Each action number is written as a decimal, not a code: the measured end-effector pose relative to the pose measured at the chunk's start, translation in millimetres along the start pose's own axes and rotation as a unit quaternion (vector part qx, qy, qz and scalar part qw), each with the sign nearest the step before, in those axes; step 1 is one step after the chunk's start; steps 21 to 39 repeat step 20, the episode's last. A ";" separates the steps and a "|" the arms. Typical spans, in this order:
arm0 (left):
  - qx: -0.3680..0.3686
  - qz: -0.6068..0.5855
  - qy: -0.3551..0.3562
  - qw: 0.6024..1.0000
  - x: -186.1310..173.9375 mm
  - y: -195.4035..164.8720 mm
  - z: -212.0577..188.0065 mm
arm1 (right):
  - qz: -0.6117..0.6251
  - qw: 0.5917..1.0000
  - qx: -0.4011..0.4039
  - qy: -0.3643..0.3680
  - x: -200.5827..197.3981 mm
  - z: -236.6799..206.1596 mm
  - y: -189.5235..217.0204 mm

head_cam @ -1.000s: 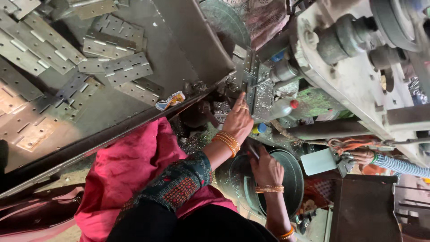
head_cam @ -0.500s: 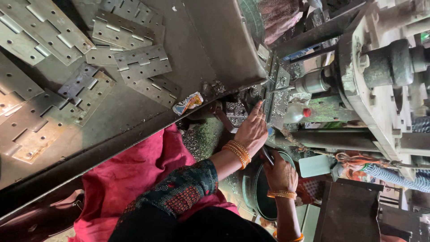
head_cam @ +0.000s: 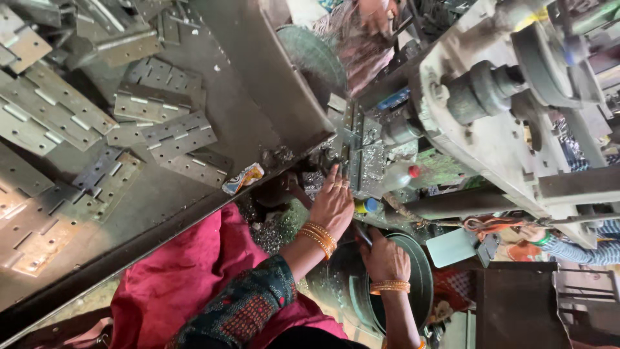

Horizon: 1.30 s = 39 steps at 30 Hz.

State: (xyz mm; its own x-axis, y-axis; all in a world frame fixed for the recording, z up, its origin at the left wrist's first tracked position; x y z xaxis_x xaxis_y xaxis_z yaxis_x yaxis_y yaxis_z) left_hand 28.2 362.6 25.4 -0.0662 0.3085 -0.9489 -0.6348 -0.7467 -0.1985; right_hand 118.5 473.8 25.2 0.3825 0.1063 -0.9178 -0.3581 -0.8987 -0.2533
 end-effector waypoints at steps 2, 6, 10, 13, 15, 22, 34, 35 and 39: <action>-0.008 0.015 -0.013 1.000 -1.6 2.8 3.5 | 0.015 1.000 -0.017 0.011 2.2 7.1 -0.3; -0.032 0.031 -0.005 0.999 27.9 -15.5 -16.0 | 0.045 0.993 -0.106 0.025 30.6 6.5 -12.4; -0.046 0.061 0.022 0.997 24.7 -6.5 -9.0 | 0.149 0.969 -0.192 0.037 29.4 10.7 -1.2; -0.055 0.077 0.042 0.995 27.2 -7.1 -7.7 | 0.168 0.965 -0.199 0.036 35.3 7.6 0.0; -0.060 0.096 0.048 0.992 29.6 -5.6 -10.0 | 0.172 0.961 -0.216 0.031 36.0 4.7 0.9; -0.074 0.116 0.053 0.989 31.1 -4.7 -5.6 | 0.176 0.959 -0.221 0.011 32.0 2.8 3.0; -0.074 0.116 0.053 0.989 31.1 -4.7 -5.6 | 0.176 0.959 -0.221 0.011 32.0 2.8 3.0; -0.074 0.116 0.053 0.989 31.1 -4.7 -5.6 | 0.176 0.959 -0.221 0.011 32.0 2.8 3.0; -0.074 0.116 0.053 0.989 31.1 -4.7 -5.6 | 0.176 0.959 -0.221 0.011 32.0 2.8 3.0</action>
Point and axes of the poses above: each hand's wrist, its own z-axis towards the middle knuckle, its own x-axis out of the palm, y = z × x, the point moved 10 cm from there along z, towards the middle knuckle, and after that the axes turned 11 degrees about y, right-handed, at the moved point
